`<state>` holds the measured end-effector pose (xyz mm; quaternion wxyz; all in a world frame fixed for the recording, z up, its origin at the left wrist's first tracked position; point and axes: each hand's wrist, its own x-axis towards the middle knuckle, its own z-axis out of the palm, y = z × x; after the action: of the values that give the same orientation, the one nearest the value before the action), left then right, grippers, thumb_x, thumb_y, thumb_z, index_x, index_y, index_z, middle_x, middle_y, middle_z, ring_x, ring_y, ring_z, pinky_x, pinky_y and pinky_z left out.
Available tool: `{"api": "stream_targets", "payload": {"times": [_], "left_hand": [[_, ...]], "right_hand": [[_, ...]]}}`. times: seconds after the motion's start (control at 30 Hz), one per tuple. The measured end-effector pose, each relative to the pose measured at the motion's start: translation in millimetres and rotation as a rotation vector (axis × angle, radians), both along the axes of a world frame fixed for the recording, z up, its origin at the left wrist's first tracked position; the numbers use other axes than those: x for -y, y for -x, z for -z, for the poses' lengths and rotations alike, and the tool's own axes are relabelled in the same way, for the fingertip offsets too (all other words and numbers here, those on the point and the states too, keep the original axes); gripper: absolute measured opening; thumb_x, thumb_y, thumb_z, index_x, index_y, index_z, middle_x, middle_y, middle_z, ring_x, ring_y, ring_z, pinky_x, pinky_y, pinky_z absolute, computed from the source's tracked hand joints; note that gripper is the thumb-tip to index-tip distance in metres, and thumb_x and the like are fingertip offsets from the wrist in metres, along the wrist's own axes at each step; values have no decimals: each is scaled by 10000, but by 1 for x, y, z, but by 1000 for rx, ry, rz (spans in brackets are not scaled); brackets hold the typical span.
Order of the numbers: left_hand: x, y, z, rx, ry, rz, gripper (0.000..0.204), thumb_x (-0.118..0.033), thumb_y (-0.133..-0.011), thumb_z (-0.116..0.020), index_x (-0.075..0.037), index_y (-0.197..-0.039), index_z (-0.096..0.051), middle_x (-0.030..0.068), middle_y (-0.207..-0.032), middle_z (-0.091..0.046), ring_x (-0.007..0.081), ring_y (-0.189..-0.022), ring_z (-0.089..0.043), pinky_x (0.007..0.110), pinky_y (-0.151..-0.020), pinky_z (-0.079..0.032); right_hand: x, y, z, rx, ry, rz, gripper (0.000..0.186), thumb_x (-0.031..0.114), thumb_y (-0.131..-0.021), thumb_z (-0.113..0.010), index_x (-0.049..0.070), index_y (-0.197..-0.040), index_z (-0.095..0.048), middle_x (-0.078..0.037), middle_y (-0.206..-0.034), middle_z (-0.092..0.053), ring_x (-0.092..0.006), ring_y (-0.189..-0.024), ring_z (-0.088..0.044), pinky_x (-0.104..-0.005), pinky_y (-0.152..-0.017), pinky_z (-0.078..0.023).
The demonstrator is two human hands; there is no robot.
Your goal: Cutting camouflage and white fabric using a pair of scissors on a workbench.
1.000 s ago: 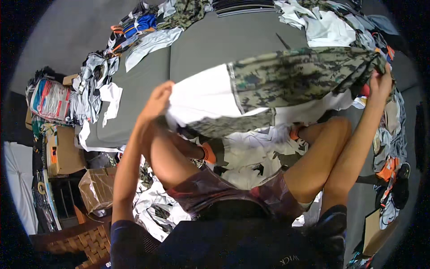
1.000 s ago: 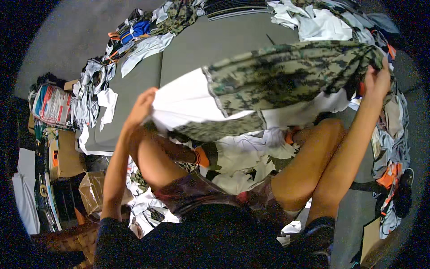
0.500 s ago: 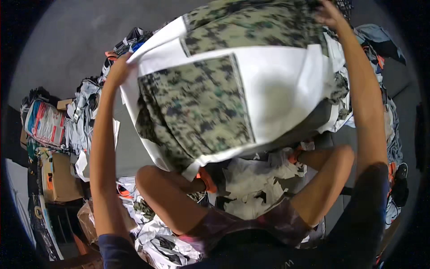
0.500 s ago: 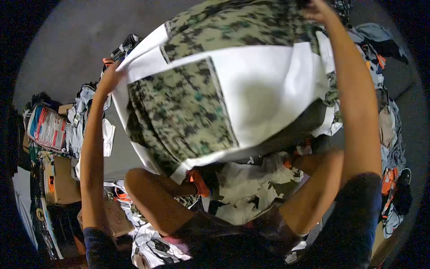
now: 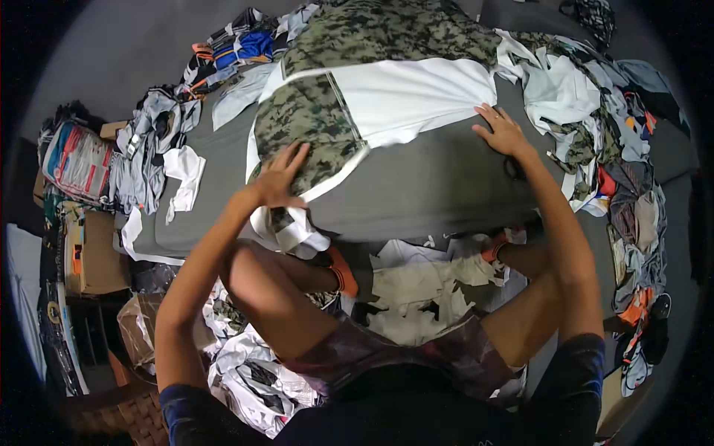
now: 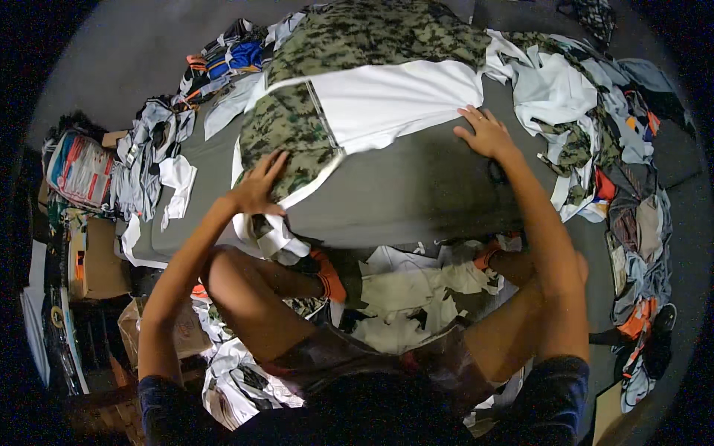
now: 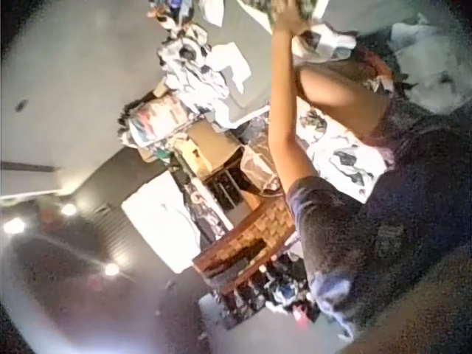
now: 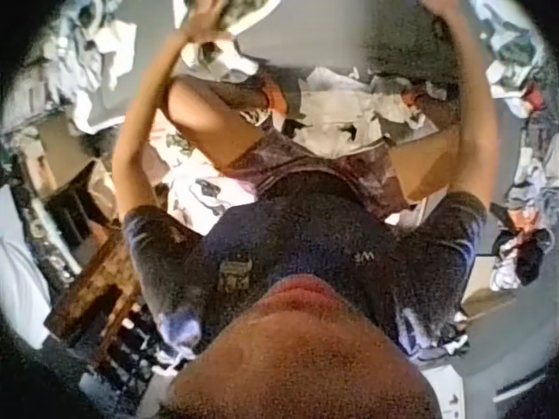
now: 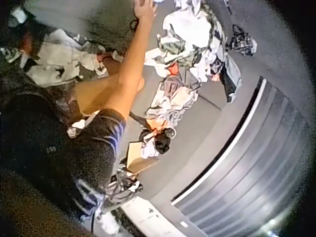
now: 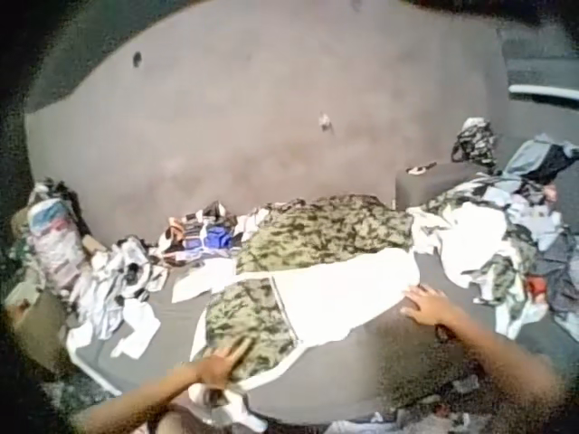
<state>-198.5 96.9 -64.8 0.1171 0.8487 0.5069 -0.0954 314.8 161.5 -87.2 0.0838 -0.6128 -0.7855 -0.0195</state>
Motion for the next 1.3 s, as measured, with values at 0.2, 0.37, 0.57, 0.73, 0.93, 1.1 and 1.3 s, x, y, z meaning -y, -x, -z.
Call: {"api": "stream_targets", "payload": {"times": [0.2,0.37,0.57,0.73,0.93,1.1,1.3], "left_hand": [[50,64,23,102,-122,-157,1158,-504,-600,-760,-207,-1490,-83,116,-1489,-193,354,-1332,-266,545,-991,-298],[58,48,27,203,-294,-272,955,-462,-622,-744,-174,-1407,-283,106,-1379,-316,330,-1182,-383,504,-903,-334],[46,46,22,100,-342,-220,337,-286,-792,-647,-72,-1047,-606,83,-1055,-531,244,-945,-490,398,-801,-373],[36,39,-52,1572,150,-787,190,-179,-917,-537,-87,-1052,-631,35,-927,-628,126,-847,-565,246,-767,-429],[65,27,-152,1204,-260,-397,209,-168,-870,-584,-52,-1037,-630,26,-872,-638,141,-697,-519,241,-658,-432],[48,84,-156,363,-408,-242,302,-78,-731,-651,16,-1018,-638,120,-741,-650,198,-579,-514,325,-587,-447],[-97,198,-271,121,-914,-560,406,-153,-767,-567,-27,-1149,-619,193,-915,-678,358,-746,-639,404,-693,-507]], "right_hand": [[-14,-19,8,55,-143,52,382,311,-846,-568,79,-1149,-557,-61,-1274,-545,-304,-1151,-484,-430,-943,-395],[-16,-21,-11,2,-133,79,309,209,-796,-587,70,-1072,-599,-71,-1196,-586,-307,-1060,-514,-391,-883,-419],[2,24,20,-130,-327,-205,261,157,-795,-534,76,-1033,-607,-73,-1152,-608,-293,-1051,-525,-391,-880,-413],[-21,14,3,12,-340,-105,148,166,-854,-478,74,-906,-581,-90,-920,-626,-298,-844,-576,-419,-723,-421],[-2,-13,-166,-1262,-526,230,298,269,-955,-458,15,-985,-611,-82,-795,-604,-171,-660,-540,-302,-608,-451],[-20,-85,-222,-385,-615,-62,289,288,-925,-520,65,-1072,-631,-56,-804,-664,-197,-630,-576,-309,-596,-459],[-106,-177,-307,375,-835,518,351,314,-945,-417,39,-857,-616,-99,-812,-633,-275,-718,-580,-343,-663,-452]]}}
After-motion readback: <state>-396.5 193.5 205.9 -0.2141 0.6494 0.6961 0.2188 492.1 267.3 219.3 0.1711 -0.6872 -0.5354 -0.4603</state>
